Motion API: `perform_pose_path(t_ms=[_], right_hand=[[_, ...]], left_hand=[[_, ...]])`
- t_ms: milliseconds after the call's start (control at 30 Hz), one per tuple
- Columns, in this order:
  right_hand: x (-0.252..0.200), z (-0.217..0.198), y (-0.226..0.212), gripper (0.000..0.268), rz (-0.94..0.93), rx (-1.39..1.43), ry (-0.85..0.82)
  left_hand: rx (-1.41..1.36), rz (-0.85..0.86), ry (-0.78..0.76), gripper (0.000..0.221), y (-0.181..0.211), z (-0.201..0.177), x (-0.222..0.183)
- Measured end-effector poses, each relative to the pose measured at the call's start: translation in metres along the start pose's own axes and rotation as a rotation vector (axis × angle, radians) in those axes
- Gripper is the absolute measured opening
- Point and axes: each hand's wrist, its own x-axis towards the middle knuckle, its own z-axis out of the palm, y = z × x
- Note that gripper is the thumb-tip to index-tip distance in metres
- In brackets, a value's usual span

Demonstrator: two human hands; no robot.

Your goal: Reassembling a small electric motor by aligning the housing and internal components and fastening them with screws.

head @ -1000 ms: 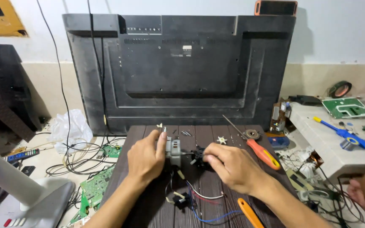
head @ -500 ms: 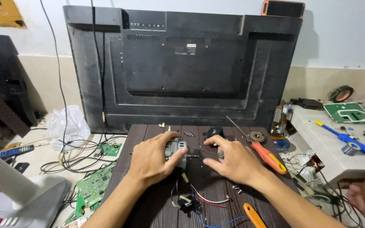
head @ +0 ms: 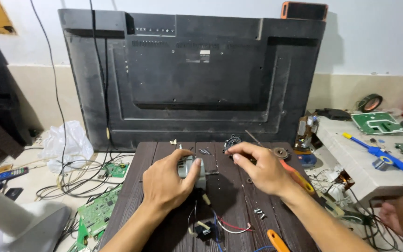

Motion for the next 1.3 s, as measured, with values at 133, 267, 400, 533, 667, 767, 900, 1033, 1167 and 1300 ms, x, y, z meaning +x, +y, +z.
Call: perform_pose_path(t_ms=[133,267,400,533,667,767,900,1033,1167,1300], right_hand=[[-0.018,0.01,-0.016,0.019,-0.28,-0.206,0.038],[-0.021,0.006,-0.003,0.009,-0.347,-0.279,0.109],[-0.021,0.001,-0.002,0.02,-0.377,-0.401,0.142],[-0.025,0.004,-0.007,0.02,-0.433,-0.464,0.125],[-0.026,0.007,-0.013,0.019,-0.474,-0.492,0.113],[-0.027,0.009,-0.021,0.014,-0.486,-0.396,0.065],[-0.028,0.012,-0.02,0.014,-0.491,-0.413,0.085],[-0.026,0.013,-0.018,0.012,-0.536,-0.434,0.112],[-0.031,0.006,-0.032,0.006,-0.521,-0.458,0.07],[-0.028,-0.002,-0.035,0.012,-0.344,-0.351,-0.13]], left_hand=[[-0.078,-0.069,-0.061,0.045,0.006,0.001,-0.001],[-0.08,-0.022,-0.202,0.043,0.003,-0.001,0.001],[-0.104,0.016,-0.125,0.046,0.002,0.0,-0.001],[-0.039,0.104,-0.082,0.043,0.001,0.005,-0.004],[-0.009,0.113,-0.063,0.042,-0.001,0.008,-0.005],[-0.073,0.201,0.065,0.029,0.007,0.006,-0.006],[-0.067,0.215,0.049,0.03,0.007,0.006,-0.005],[-0.053,0.235,0.07,0.028,0.008,0.005,-0.005],[-0.026,0.227,0.035,0.029,0.008,0.003,-0.003],[-0.007,0.24,0.024,0.028,0.006,0.005,-0.002]])
